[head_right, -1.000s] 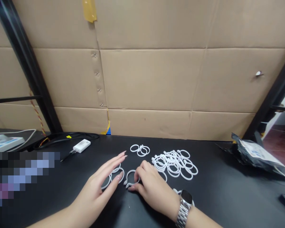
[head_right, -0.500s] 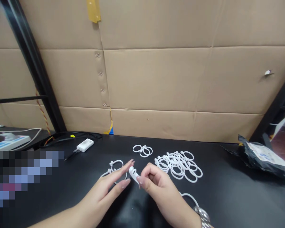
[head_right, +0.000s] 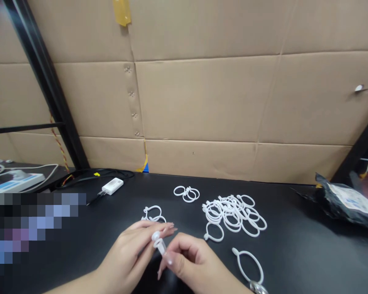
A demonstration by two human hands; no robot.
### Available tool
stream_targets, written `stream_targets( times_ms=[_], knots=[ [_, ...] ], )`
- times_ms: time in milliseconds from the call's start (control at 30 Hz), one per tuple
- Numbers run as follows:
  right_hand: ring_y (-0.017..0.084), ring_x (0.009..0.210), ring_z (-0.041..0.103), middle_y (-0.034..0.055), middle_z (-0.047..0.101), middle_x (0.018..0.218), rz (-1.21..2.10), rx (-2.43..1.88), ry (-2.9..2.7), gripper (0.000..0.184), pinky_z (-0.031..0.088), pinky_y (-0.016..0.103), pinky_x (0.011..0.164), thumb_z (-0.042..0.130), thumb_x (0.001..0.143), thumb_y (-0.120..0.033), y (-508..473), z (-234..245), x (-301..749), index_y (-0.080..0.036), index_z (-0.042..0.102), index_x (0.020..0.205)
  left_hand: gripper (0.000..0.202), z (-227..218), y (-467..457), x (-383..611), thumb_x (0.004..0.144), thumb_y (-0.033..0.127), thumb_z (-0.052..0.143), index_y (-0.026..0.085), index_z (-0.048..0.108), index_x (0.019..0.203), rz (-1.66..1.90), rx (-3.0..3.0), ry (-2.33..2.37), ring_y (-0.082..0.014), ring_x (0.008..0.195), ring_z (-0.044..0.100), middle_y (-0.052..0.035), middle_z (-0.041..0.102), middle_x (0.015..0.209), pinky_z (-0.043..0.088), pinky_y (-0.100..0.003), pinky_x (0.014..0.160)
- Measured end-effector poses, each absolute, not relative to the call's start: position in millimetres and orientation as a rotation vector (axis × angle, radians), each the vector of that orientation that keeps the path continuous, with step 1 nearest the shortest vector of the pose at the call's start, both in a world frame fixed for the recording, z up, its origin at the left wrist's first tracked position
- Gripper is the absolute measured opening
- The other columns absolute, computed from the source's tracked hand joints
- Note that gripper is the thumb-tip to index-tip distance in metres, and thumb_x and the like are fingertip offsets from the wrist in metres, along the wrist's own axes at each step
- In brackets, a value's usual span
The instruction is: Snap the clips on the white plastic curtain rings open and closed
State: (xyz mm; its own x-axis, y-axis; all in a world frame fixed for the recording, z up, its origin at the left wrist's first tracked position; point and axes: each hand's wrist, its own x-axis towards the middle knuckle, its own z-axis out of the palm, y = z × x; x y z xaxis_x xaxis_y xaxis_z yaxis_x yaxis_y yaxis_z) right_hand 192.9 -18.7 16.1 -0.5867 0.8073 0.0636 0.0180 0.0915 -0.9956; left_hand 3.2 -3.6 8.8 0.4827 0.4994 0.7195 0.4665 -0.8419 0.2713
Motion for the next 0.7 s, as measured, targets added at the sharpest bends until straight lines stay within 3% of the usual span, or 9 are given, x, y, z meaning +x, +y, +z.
stream_targets(
  times_ms=[133,267,467,700],
  knots=[
    [0.008,0.049,0.032,-0.0050,0.040,0.058,1.595,-0.806,-1.823,0.043,0.024,0.020,0.045,0.049,0.085,-0.057,-21.8,12.1,191.8,-0.017,0.063,0.079,0.029,9.1,-5.8,3.5,0.087,0.007,0.041,0.020,0.058,0.107,1.330,2.644,0.865,-0.0173,0.077,0.072,-0.0027,0.074,0.095,0.056,-0.035,0.078],
    [0.009,0.052,0.037,-0.0034,0.042,0.060,1.616,-0.864,-1.792,0.049,0.030,0.022,0.050,0.041,0.087,-0.060,-24.0,11.9,189.0,-0.017,0.052,0.068,0.028,9.1,-5.7,5.4,0.087,0.005,0.041,0.018,0.056,0.107,1.315,2.693,0.864,-0.0172,0.068,0.072,-0.0035,0.074,0.093,0.055,-0.041,0.080],
    [0.008,0.048,0.031,-0.0060,0.037,0.053,1.590,-0.932,-1.702,0.051,0.025,0.023,0.046,0.038,0.087,-0.063,-23.9,12.4,184.3,-0.019,0.039,0.062,0.032,2.7,-5.3,7.3,0.087,0.003,0.040,0.012,0.051,0.115,1.347,2.843,0.847,-0.0206,0.077,0.072,-0.0112,0.073,0.100,0.056,-0.044,0.080],
    [0.007,0.048,0.027,-0.0072,0.033,0.053,1.627,-1.001,-1.664,0.049,0.022,0.023,0.045,0.041,0.086,-0.063,-23.1,9.0,181.2,-0.020,0.036,0.062,0.041,0.0,-6.2,7.6,0.081,-0.001,0.037,0.007,0.047,0.120,1.340,2.902,0.858,-0.0233,0.080,0.072,-0.0167,0.072,0.100,0.057,-0.047,0.076]
  ],
)
